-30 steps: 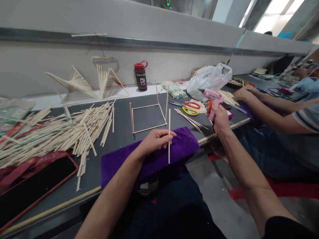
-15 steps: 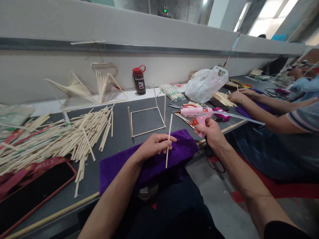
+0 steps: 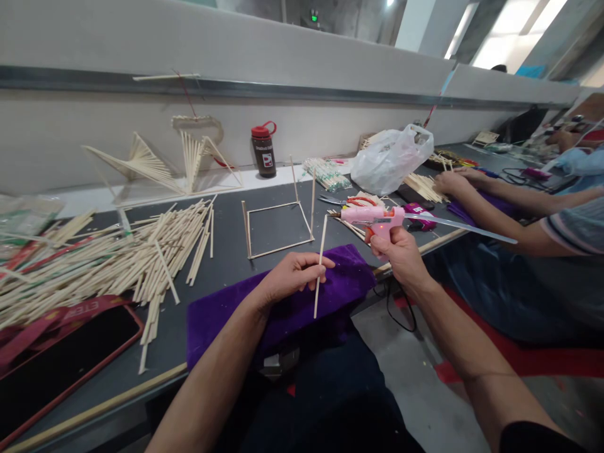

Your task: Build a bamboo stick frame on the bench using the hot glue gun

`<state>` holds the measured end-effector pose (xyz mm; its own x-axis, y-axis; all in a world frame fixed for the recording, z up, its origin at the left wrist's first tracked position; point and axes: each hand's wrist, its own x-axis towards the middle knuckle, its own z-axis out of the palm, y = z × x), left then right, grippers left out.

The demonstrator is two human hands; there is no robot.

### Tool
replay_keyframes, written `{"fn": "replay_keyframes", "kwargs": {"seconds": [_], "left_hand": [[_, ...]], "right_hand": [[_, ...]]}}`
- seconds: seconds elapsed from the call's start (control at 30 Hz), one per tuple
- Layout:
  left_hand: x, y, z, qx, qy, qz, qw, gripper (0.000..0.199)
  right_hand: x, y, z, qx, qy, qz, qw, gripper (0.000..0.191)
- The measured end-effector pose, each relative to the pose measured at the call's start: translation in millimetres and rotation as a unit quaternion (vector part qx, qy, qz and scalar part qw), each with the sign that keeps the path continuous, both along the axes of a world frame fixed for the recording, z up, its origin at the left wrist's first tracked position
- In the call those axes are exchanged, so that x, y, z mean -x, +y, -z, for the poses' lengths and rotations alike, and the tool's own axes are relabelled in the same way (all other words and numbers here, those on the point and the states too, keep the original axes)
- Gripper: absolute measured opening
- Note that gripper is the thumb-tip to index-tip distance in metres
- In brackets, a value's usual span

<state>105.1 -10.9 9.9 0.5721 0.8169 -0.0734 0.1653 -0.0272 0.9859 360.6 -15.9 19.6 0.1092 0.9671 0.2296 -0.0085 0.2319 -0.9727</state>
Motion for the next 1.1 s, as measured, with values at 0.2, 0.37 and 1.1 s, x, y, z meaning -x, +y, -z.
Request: {"fn": "replay_keyframes", "kwargs": {"seconds": [0.2, 0.37, 1.1], "left_hand": [[-0.3, -0.6, 1.9, -0.001, 0.007, 0.002, 1.0, 0.032], [-0.5, 0.3, 1.8, -0.005, 0.006, 0.003, 1.0, 0.035], [-0.3, -0.9, -0.6, 0.0, 0.011, 0.01, 1.0, 0.035]], "right_hand": [[-0.5, -2.0, 0.1, 0.007, -0.021, 0.011, 1.0, 0.027], [-0.4, -1.8, 0.2, 0.007, -0.035, 0.022, 0.999, 0.027], [0.5, 2.1, 2.2, 0.014, 0.0, 0.017, 1.0, 0.031]]}}
